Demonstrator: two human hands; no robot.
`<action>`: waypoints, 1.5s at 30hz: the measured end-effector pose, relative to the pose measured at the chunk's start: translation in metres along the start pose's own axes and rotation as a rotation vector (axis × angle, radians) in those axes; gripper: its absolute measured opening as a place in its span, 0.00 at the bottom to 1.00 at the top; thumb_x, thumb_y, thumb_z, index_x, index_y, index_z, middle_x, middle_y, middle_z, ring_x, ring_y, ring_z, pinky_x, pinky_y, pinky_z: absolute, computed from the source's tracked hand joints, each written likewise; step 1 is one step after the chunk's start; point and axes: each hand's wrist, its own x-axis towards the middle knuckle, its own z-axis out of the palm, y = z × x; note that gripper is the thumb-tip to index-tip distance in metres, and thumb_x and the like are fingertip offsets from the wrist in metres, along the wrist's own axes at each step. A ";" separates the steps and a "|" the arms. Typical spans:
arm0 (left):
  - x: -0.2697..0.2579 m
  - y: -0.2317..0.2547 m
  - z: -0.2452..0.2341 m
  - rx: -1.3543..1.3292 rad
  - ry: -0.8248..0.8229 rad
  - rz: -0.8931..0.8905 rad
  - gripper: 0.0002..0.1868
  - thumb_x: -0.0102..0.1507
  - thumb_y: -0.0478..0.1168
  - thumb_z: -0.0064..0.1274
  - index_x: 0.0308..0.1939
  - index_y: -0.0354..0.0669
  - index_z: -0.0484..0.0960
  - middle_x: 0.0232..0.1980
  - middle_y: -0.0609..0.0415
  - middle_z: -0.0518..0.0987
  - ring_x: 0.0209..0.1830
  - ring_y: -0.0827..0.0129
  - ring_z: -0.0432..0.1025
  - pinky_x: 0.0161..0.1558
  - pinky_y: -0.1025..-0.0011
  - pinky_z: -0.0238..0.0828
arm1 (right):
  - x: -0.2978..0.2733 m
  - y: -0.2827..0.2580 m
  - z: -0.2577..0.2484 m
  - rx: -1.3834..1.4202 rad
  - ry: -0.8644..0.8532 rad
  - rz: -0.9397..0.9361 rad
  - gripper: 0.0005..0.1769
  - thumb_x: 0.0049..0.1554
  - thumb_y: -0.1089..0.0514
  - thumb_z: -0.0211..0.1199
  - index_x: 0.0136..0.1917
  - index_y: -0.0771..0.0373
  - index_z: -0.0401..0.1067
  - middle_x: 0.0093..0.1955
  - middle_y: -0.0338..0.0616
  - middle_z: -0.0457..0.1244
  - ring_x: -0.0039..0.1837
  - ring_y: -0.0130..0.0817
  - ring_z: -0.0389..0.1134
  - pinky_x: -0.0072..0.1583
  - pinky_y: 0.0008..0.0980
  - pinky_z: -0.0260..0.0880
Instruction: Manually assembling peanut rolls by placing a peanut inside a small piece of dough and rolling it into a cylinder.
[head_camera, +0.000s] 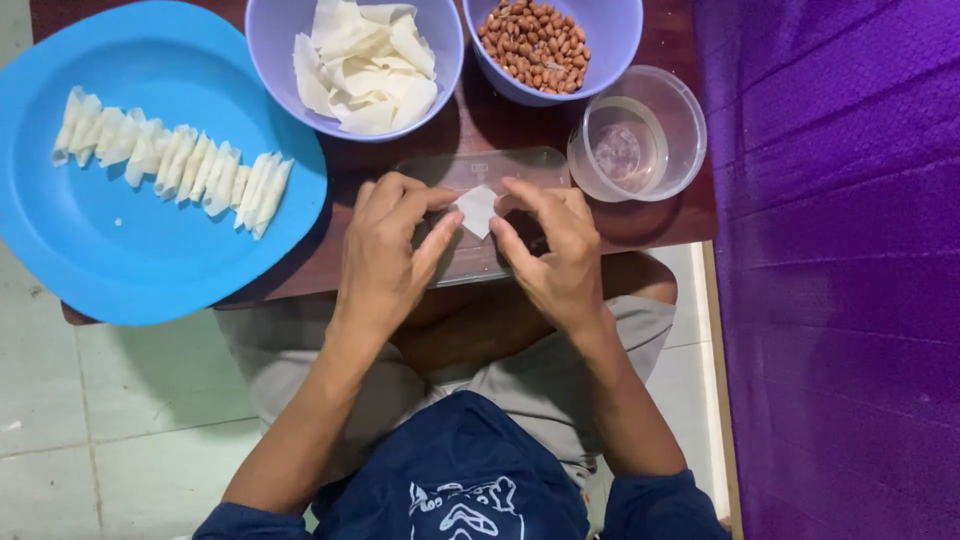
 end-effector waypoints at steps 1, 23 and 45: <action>0.000 -0.002 0.000 0.002 -0.002 0.001 0.08 0.67 0.41 0.62 0.47 0.44 0.86 0.39 0.51 0.76 0.39 0.53 0.71 0.43 0.60 0.71 | 0.000 0.001 0.000 0.001 0.002 0.001 0.24 0.56 0.64 0.74 0.66 0.58 0.75 0.50 0.38 0.73 0.55 0.39 0.70 0.60 0.37 0.70; 0.002 -0.013 0.015 0.324 -0.066 0.052 0.09 0.69 0.53 0.55 0.48 0.60 0.83 0.45 0.59 0.70 0.42 0.58 0.66 0.42 0.63 0.58 | 0.002 0.005 0.015 -0.064 0.081 -0.039 0.24 0.58 0.64 0.69 0.67 0.60 0.73 0.49 0.36 0.73 0.53 0.37 0.70 0.55 0.37 0.66; 0.005 -0.018 0.013 0.287 -0.058 0.143 0.09 0.69 0.53 0.57 0.47 0.58 0.84 0.42 0.58 0.71 0.40 0.57 0.68 0.41 0.62 0.61 | -0.002 0.001 0.015 -0.093 0.139 0.006 0.21 0.59 0.62 0.68 0.66 0.57 0.74 0.49 0.36 0.73 0.51 0.38 0.71 0.55 0.37 0.68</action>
